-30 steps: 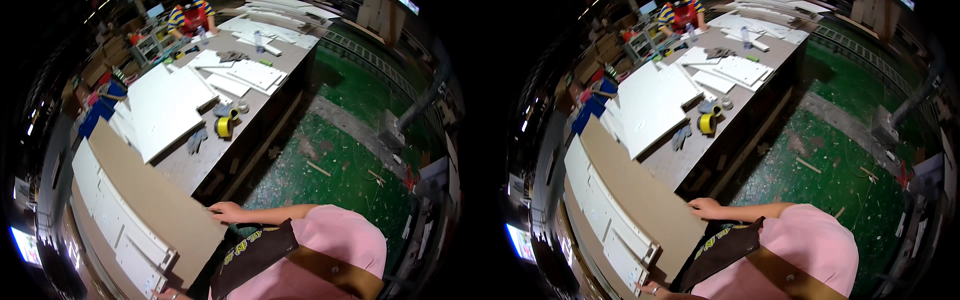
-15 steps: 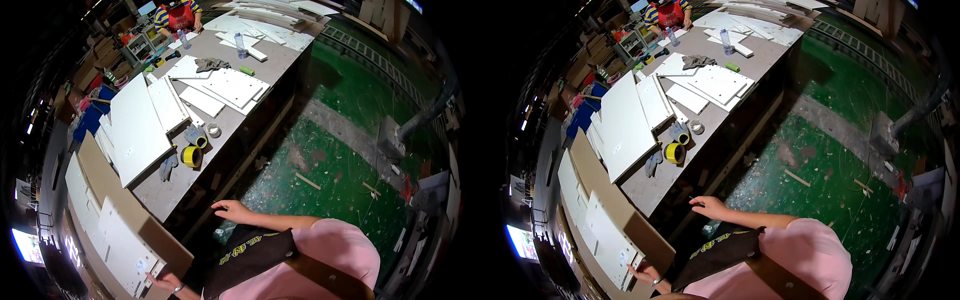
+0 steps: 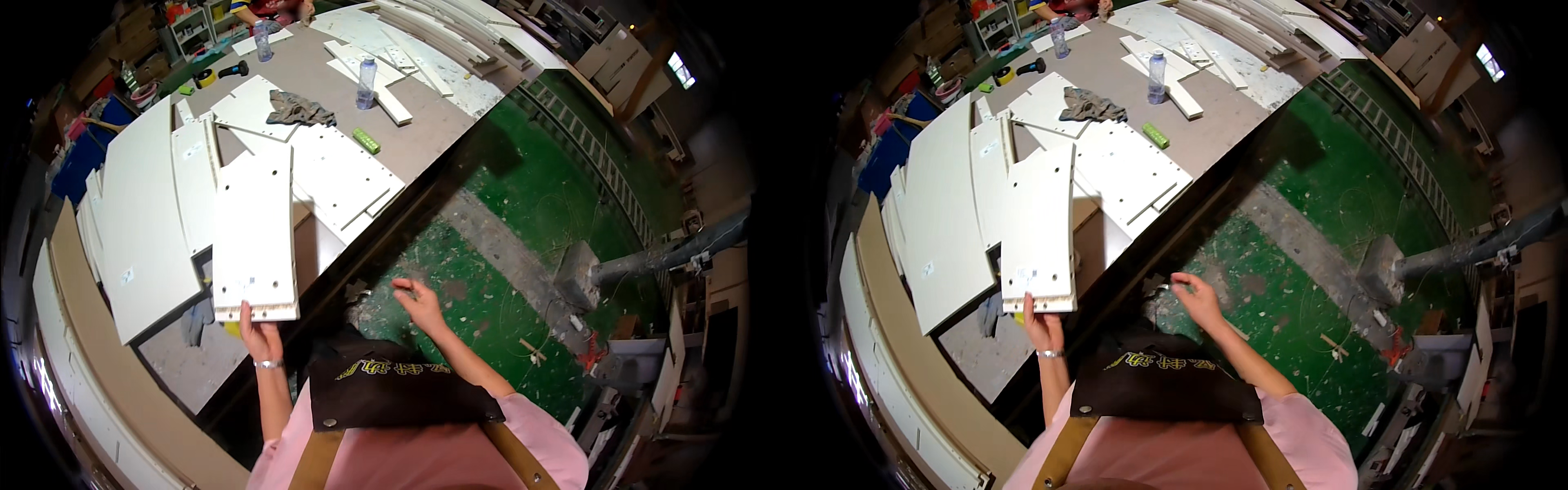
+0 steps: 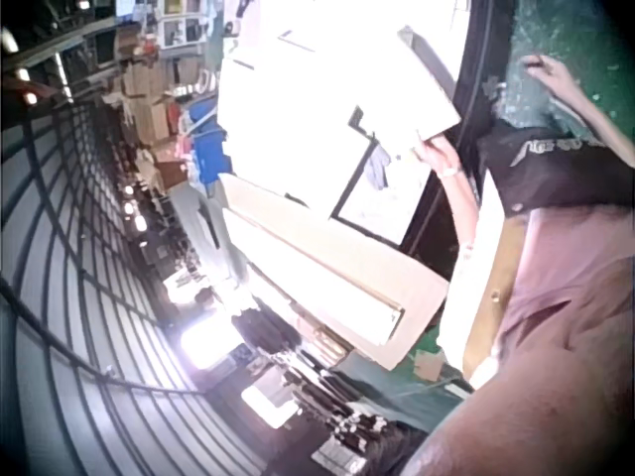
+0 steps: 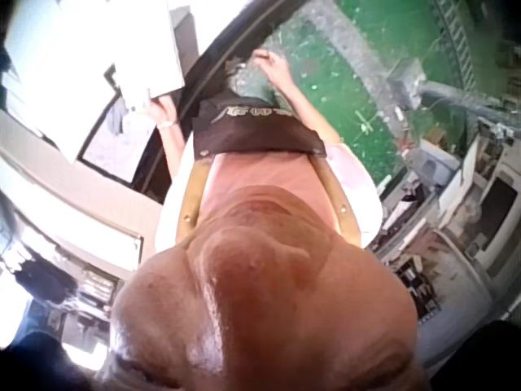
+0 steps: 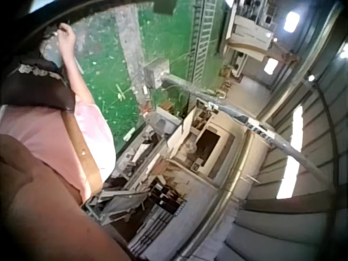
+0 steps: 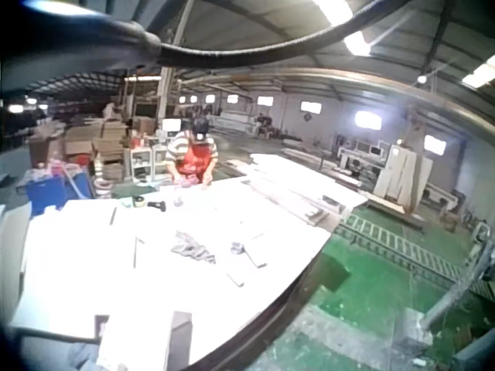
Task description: The person handles white flat-pack furniture panels on a workbench, wiping surfaces with a cloth, applying tape to edges, and stacking pieces. The person also moves panels between the bench and a nearby rack while another worker is visible in the background.
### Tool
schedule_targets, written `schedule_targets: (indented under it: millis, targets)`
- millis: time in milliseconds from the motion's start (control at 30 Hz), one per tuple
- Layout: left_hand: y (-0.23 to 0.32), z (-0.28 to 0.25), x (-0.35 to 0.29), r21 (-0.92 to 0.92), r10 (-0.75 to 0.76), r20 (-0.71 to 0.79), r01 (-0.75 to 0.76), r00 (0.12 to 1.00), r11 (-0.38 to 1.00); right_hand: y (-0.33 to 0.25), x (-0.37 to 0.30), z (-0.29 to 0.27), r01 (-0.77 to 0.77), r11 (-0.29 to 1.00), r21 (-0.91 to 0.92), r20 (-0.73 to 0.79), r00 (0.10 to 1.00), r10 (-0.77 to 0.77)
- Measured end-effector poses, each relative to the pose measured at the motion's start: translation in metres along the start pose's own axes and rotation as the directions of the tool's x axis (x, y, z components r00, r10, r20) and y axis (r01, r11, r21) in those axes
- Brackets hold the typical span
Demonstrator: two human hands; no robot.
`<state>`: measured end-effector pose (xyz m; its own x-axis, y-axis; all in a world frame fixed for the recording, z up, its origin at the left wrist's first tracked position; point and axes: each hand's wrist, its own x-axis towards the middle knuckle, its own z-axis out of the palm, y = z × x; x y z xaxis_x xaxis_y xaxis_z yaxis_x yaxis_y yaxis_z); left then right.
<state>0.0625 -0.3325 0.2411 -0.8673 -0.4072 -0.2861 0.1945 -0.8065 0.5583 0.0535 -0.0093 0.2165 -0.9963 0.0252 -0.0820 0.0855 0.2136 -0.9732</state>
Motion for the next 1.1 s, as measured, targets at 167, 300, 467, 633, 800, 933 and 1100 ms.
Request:
schedule_targets:
  millis: [167,300,467,633,800,933,1100]
  targets:
    - [-0.071,0.043,0.099,0.096,-0.077,-0.049,0.082,0.996,0.992,-0.007,0.068,-0.056,-0.254,0.953,0.164,-0.201,0.937,0.284]
    - [-0.118,0.068,0.139,0.165,-0.068,-0.171,0.096,0.983,0.982,0.033,0.133,-0.082,-0.227,0.965,0.133,-0.185,0.951,0.249]
    - [-0.175,0.087,0.164,0.142,-0.05,-0.308,0.098,0.95,0.985,0.043,0.276,-0.117,-0.248,0.96,0.133,-0.097,0.96,0.262]
    - [-0.224,0.095,0.17,0.205,-0.076,-0.45,0.186,0.89,0.961,0.056,0.449,-0.152,-0.218,0.97,0.105,-0.022,0.975,0.222]
    - [-0.223,0.094,0.172,0.3,-0.133,-0.608,0.382,0.783,0.874,0.077,0.614,-0.168,0.032,0.994,-0.107,0.051,0.998,-0.027]
    - [-0.238,0.111,0.169,0.394,0.041,-0.69,0.328,0.722,0.859,0.056,0.698,-0.152,0.074,0.971,-0.225,0.17,0.985,-0.036]
    - [-0.263,0.12,0.166,0.336,-0.011,-0.696,0.339,0.718,0.879,0.021,0.73,-0.11,0.047,0.87,-0.49,0.318,0.94,0.128]
